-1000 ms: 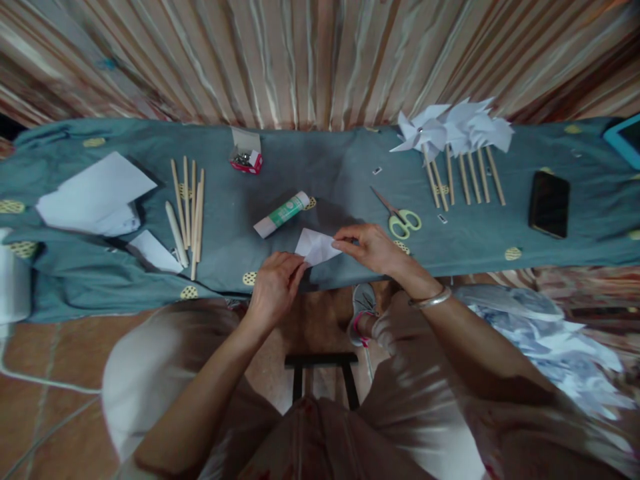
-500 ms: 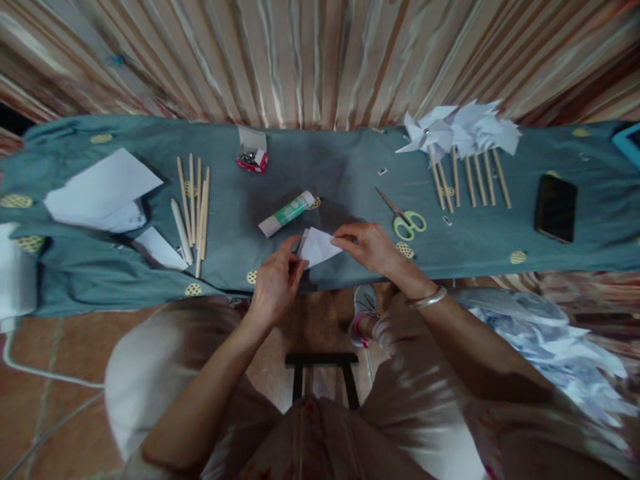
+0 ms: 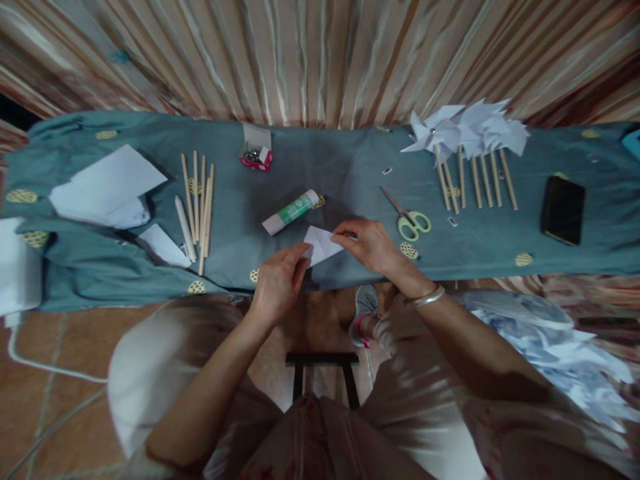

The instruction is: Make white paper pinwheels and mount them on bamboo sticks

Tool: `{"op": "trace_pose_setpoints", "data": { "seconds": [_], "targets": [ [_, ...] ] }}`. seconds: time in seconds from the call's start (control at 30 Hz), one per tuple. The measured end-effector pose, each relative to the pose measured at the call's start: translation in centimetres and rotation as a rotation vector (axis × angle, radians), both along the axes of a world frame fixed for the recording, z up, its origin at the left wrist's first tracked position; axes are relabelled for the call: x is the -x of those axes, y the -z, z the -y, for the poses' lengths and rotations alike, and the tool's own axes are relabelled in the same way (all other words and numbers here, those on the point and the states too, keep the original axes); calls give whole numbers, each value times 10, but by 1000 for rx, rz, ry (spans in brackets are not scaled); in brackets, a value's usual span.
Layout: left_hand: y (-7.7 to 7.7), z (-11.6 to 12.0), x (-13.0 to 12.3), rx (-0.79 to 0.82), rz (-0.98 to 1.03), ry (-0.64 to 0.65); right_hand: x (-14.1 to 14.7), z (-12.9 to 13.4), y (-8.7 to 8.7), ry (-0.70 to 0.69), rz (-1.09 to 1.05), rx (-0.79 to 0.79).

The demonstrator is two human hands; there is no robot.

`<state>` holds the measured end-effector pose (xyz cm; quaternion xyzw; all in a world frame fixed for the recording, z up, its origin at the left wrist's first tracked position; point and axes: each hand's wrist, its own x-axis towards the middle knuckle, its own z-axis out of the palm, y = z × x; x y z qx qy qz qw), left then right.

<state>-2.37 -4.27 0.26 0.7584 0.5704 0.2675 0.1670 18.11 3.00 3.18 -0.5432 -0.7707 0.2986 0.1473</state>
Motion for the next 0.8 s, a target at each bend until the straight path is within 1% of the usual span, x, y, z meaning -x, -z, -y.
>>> {"op": "trace_pose_setpoints", "data": {
  "seconds": [0.37,0.5,0.8],
  "targets": [
    [-3,-1,-1,30,-84,11,5,0,5,29,51,-43],
    [-4,-2,-2,36,-135,10,7,0,3,41,74,-29],
    [-5,-5,-1,45,-176,23,10,-1,1,59,125,-23]
  ]
}}
